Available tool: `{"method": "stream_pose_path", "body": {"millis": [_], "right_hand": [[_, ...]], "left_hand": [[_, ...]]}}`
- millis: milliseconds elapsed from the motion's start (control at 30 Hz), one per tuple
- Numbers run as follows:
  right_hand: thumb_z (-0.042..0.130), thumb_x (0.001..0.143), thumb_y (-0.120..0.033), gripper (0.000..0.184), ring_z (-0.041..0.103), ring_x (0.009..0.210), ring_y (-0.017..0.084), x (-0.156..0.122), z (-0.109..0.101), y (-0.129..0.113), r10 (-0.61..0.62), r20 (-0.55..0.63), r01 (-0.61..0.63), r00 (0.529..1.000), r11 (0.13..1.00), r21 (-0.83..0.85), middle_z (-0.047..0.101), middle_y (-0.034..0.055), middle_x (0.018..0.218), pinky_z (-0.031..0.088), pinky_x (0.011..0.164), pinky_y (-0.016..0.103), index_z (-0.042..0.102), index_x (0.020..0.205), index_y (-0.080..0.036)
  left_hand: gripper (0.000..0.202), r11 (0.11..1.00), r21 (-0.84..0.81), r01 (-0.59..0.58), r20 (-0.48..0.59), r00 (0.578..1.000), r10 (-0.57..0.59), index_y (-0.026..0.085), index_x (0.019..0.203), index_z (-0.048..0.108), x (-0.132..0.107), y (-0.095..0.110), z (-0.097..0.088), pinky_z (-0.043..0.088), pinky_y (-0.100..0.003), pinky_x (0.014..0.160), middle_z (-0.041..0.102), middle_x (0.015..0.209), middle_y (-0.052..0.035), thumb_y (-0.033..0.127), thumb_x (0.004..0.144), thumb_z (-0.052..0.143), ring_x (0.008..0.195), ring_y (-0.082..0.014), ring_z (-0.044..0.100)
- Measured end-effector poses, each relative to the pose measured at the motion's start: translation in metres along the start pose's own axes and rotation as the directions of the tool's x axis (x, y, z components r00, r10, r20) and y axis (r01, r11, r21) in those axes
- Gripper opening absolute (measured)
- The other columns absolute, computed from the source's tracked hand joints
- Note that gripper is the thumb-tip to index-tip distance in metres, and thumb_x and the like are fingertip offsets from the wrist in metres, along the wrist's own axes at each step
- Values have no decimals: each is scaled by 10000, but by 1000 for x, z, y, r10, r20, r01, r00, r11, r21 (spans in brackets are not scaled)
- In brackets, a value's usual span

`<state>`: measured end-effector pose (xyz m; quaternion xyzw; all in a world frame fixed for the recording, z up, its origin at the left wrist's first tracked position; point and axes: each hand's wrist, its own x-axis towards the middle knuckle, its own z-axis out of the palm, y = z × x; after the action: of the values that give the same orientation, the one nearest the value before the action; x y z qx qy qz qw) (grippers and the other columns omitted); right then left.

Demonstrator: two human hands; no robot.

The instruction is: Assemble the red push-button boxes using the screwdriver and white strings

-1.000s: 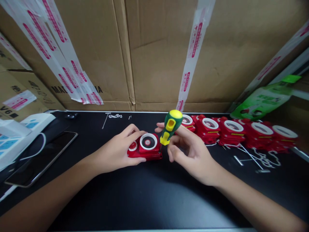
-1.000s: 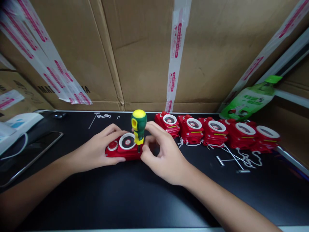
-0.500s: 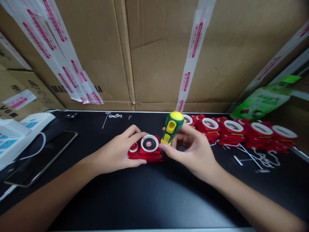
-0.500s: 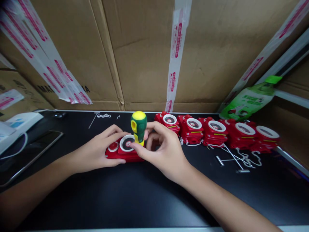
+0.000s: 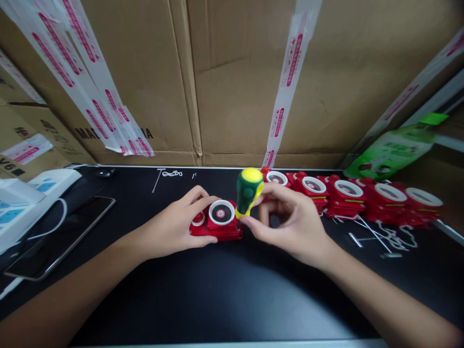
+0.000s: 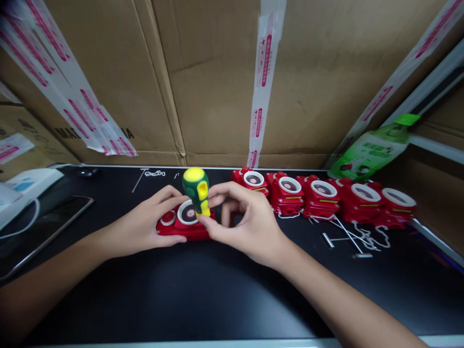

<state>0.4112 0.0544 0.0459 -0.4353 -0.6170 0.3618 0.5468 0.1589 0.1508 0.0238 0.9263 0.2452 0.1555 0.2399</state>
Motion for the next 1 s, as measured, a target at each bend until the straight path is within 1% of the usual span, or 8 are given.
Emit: {"method": "stream_pose_path", "body": {"millis": [133, 200, 300, 400, 500, 567, 833, 1000], "right_hand": [[796, 775, -67, 395, 506, 499, 34, 1, -2, -1, 1, 109, 2, 994, 999, -34, 677, 12, 955, 446, 471, 205, 685, 1142, -164], [744, 838, -95, 361, 537, 545, 61, 0, -2, 0, -23, 145, 32, 989, 998, -62, 653, 5, 921, 458, 507, 225, 663, 1182, -168], [760, 880, -165, 339, 591, 632, 93, 0, 0, 5, -46, 181, 52, 982, 998, -30, 642, 37, 1019, 499, 582, 266, 633, 1195, -178], [907, 772, -194, 484, 555, 612, 85, 0, 7, 13, -8, 131, -5, 991, 995, 97, 643, 18, 1003, 462, 560, 258, 629, 1168, -190], [956, 722, -181, 427, 493, 576, 75, 1, 13, 18, 31, 37, -38, 999, 982, 187, 609, -53, 790, 416, 555, 236, 647, 1016, -191], [963, 718, -182, 395, 473, 550, 65, 1, 14, 19, 39, -12, -36, 999, 978, 205, 590, -71, 738, 396, 550, 229, 642, 948, -190], [971, 704, -191, 397, 492, 521, 48, -1, 12, 18, 38, -75, -25, 996, 986, 168, 614, -51, 804, 377, 507, 220, 660, 951, -183], [941, 751, -208, 387, 475, 479, 35, -2, 11, 18, 35, -100, -19, 994, 987, 159, 646, -39, 856, 353, 461, 223, 657, 1014, -201]], "left_hand": [[649, 1000, 17, 16, 16, 1000, -16, 330, 1447, 518, 0, 1, -1, 566, -400, 1054, 511, 1315, -37, 365, 882, 835, 1166, -242, 642], [655, 1000, 20, 14, 14, 1000, -15, 349, 1451, 509, 0, 2, -1, 566, -396, 1056, 511, 1315, -30, 360, 884, 835, 1171, -239, 644], [657, 1000, 13, 4, 9, 1000, -4, 359, 1459, 497, -1, 2, -1, 567, -391, 1058, 513, 1311, -30, 359, 892, 828, 1180, -239, 644], [630, 1000, 9, 11, 15, 1000, -11, 357, 1443, 515, -1, 3, 0, 569, -397, 1058, 518, 1308, -33, 360, 894, 824, 1170, -244, 650], [607, 1000, 22, 8, 16, 1000, -9, 358, 1434, 524, -1, 3, 1, 568, -396, 1055, 524, 1305, -34, 362, 901, 815, 1167, -246, 652], [627, 999, 35, 2, 9, 1000, -3, 358, 1454, 511, -1, 3, 1, 557, -394, 1071, 528, 1325, -35, 382, 905, 813, 1192, -250, 645], [722, 998, 56, 38, -20, 999, -37, 330, 1505, 476, -1, 0, 3, 548, -416, 1104, 554, 1429, -60, 465, 891, 831, 1273, -281, 638], [696, 994, 63, 85, -60, 995, -81, 300, 1507, 485, 3, -8, 0, 499, -471, 1173, 603, 1481, -76, 399, 909, 828, 1347, -304, 613]]}}
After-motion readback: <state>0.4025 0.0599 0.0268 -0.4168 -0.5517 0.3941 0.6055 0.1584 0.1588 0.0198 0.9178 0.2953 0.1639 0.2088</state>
